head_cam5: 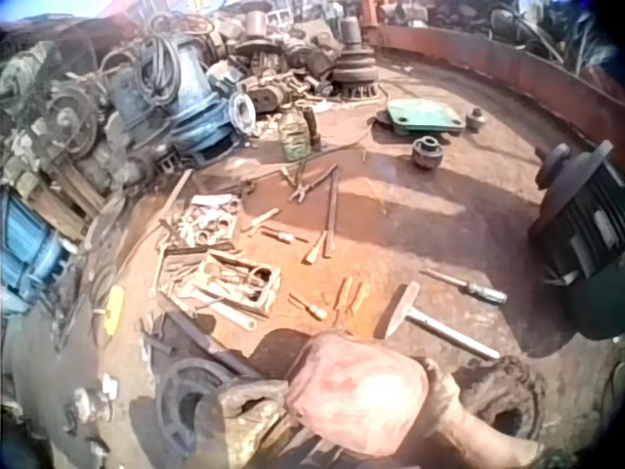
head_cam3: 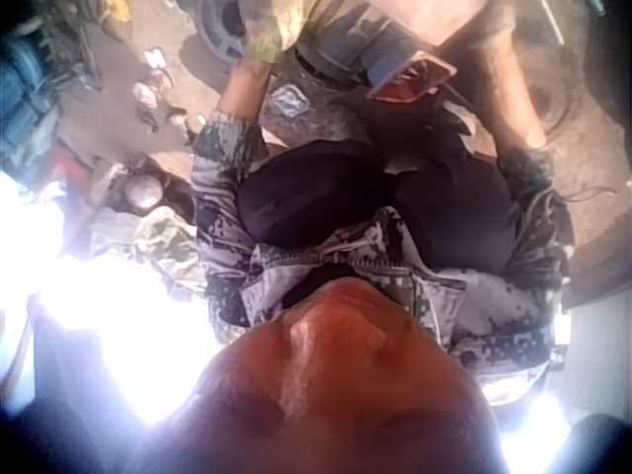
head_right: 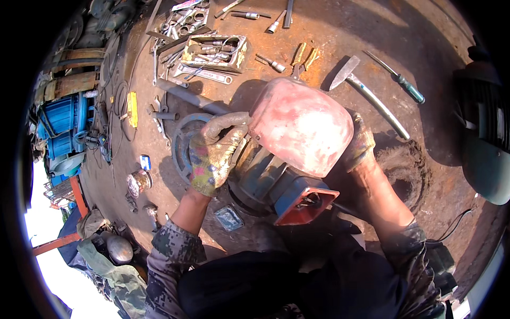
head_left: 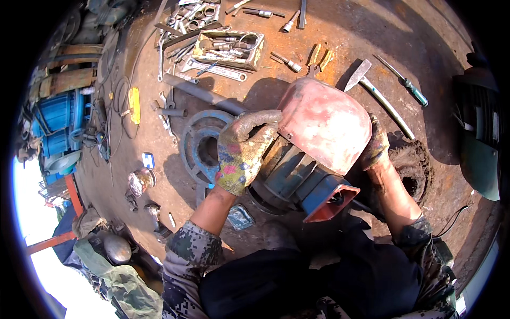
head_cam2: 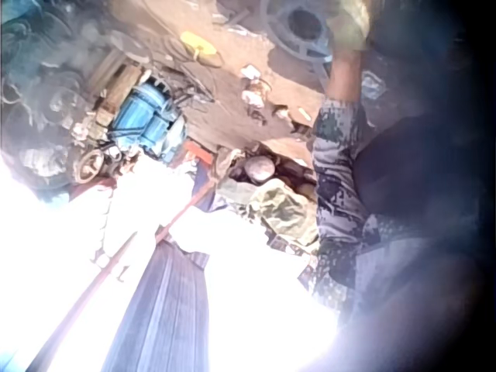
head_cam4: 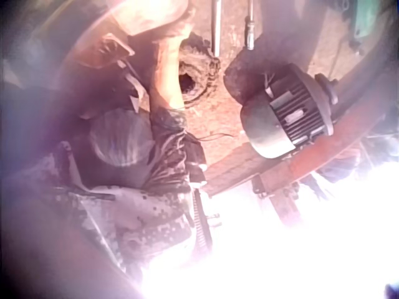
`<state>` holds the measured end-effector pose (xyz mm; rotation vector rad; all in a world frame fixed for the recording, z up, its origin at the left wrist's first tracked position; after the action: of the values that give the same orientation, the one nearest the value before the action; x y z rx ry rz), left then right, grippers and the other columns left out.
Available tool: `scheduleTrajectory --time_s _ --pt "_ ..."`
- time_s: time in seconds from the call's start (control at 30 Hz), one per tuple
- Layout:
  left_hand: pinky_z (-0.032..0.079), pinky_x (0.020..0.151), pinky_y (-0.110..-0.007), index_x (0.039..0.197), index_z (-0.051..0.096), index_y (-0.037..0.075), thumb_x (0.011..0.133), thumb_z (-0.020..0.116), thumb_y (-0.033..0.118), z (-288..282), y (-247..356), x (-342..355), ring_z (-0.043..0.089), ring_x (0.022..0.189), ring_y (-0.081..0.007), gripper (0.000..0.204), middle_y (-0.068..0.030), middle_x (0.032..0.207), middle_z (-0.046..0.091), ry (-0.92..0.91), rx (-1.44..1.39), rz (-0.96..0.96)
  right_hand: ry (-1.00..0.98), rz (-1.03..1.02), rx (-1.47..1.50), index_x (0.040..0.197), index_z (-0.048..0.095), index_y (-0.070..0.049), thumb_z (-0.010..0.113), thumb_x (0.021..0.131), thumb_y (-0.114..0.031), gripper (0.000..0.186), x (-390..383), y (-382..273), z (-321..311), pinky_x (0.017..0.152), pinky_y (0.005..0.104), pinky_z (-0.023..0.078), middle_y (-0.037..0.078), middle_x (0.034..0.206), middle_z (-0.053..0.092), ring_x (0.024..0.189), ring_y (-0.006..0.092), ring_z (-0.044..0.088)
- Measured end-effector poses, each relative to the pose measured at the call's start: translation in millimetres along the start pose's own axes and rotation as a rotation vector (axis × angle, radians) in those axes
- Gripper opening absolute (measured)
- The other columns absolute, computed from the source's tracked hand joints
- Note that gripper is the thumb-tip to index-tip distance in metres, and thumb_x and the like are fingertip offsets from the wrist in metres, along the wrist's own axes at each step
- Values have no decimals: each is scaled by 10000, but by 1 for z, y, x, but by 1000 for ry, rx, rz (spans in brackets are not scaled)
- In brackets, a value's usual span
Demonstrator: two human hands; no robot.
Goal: The person disassembles a small electric motor, removes the terminal box cover, and uses a hammer and screwdriver to adjust internal components. They reassemble the cover and tighten screws to secure it.
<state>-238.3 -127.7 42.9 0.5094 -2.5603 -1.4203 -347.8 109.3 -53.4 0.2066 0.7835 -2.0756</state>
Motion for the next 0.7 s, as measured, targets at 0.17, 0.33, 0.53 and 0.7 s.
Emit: scheduleTrajectory --time_s 0.17,0.33,0.53,0.7 --pt "595 903 -377 1121 818 67 953 784 87 4 15 0 781 1025 -283 173 -121 1088 817 -50 7 -37 -253 -9 394 1498 582 -5 368 1149 -304 507 10 11 -57 1193 459 482 166 1479 668 1328 300 648" --pt "580 917 -405 1143 813 70 948 767 62 1 31 2 759 1039 -310 200 -138 1089 800 -69 145 143 49 -74 -93 1488 586 2 372 1152 -288 492 7 5 -45 1189 460 485 171 1467 673 1319 298 652" --pt "580 924 -404 1175 799 85 959 764 80 4 38 1 748 1049 -302 219 -130 1102 793 -62 210 126 363 46 239 1496 589 -28 366 1166 -387 536 5 14 -55 1223 475 442 157 1489 661 1363 305 618" --pt "577 940 -391 1148 761 87 944 788 44 5 33 -6 746 1049 -284 210 -118 1098 780 -22 132 140 411 51 316 1519 580 -56 345 1167 -461 586 7 19 -68 1249 483 403 147 1518 645 1404 315 584"
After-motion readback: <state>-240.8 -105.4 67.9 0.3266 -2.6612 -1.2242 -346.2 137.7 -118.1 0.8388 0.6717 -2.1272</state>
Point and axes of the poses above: each hand's wrist, its own x-axis towards the middle knuckle, its own z-axis out of the palm, y = z × x, the point moved 6 cm from there along x, towards the middle knuckle
